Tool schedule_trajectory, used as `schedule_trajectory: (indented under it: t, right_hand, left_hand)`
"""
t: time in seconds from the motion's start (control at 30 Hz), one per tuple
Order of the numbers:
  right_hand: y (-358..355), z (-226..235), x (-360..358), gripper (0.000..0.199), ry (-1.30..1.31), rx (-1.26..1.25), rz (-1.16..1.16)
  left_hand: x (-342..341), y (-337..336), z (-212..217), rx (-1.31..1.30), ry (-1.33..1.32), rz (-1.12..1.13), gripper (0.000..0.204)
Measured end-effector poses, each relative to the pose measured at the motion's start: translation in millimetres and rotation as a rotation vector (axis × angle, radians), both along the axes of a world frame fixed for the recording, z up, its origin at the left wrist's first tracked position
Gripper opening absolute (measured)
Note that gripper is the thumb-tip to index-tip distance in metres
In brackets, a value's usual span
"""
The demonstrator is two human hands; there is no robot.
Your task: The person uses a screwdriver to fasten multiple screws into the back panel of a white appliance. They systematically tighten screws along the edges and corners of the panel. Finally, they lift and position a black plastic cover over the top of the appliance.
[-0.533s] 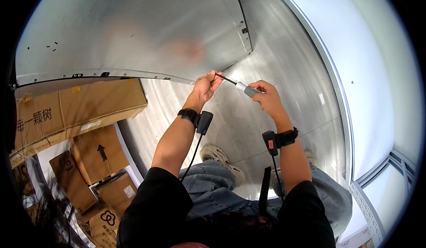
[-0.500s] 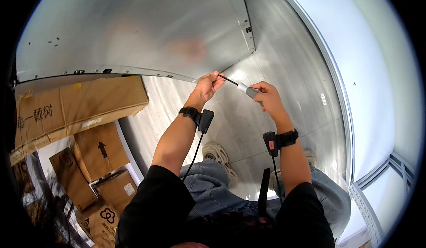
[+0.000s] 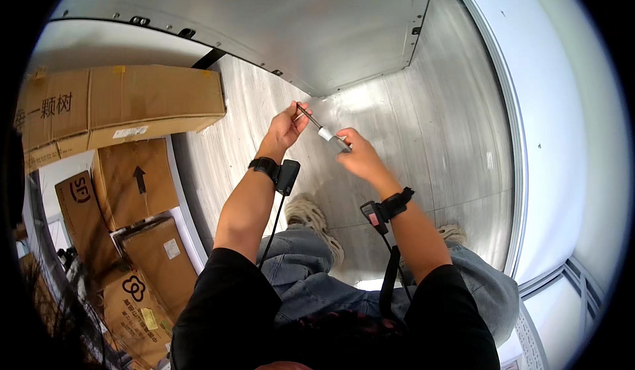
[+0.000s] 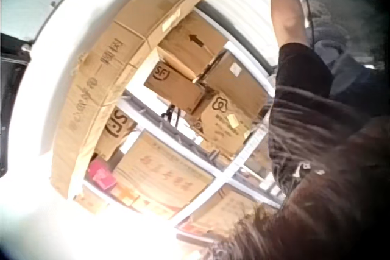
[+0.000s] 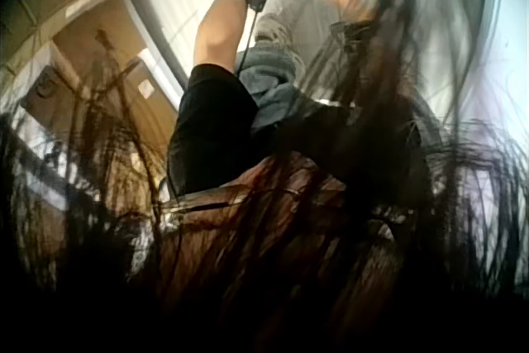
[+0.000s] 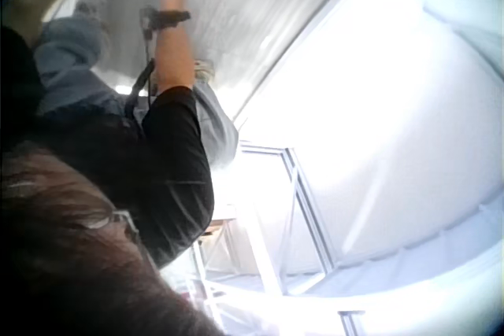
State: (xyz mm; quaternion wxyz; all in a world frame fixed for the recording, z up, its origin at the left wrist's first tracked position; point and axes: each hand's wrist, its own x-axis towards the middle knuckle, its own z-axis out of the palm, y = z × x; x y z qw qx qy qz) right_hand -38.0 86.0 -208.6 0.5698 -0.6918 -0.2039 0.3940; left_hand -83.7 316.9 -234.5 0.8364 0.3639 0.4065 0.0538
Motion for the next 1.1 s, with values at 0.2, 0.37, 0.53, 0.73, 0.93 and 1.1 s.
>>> schedule_trajectory:
  t: [0.2,0.37,0.53,0.73,0.93,1.1]
  right_hand:
    - [25.5,-23.0,-35.2,0.044,0.16,0.025,-0.052]
    - [37.5,-3.2,-17.4,0.044,0.225,0.024,-0.057]
    - [54.7,-12.7,-12.8,0.046,0.211,0.014,-0.044]
    - [79.7,-29.5,-22.9,0.042,0.177,0.015,-0.026]
    - [90.6,-30.0,-34.3,0.043,0.144,0.028,-0.062]
    - [91.6,-28.8,-39.3,0.044,0.111,0.04,-0.089]
  left_hand:
    - [15.6,13.4,13.4,0.1,0.006,-0.111,0.019]
    - [43.7,25.5,-1.7,0.035,-0.047,0.007,0.017]
    - [49.6,38.5,-17.7,0.024,-0.08,0.084,0.019]
    - [41.4,65.9,-30.5,-0.017,-0.166,0.067,0.02]
    - [34.2,75.0,-36.2,-0.058,-0.239,0.016,0.021]
    - [32.1,76.1,-34.5,-0.095,-0.297,-0.006,0.022]
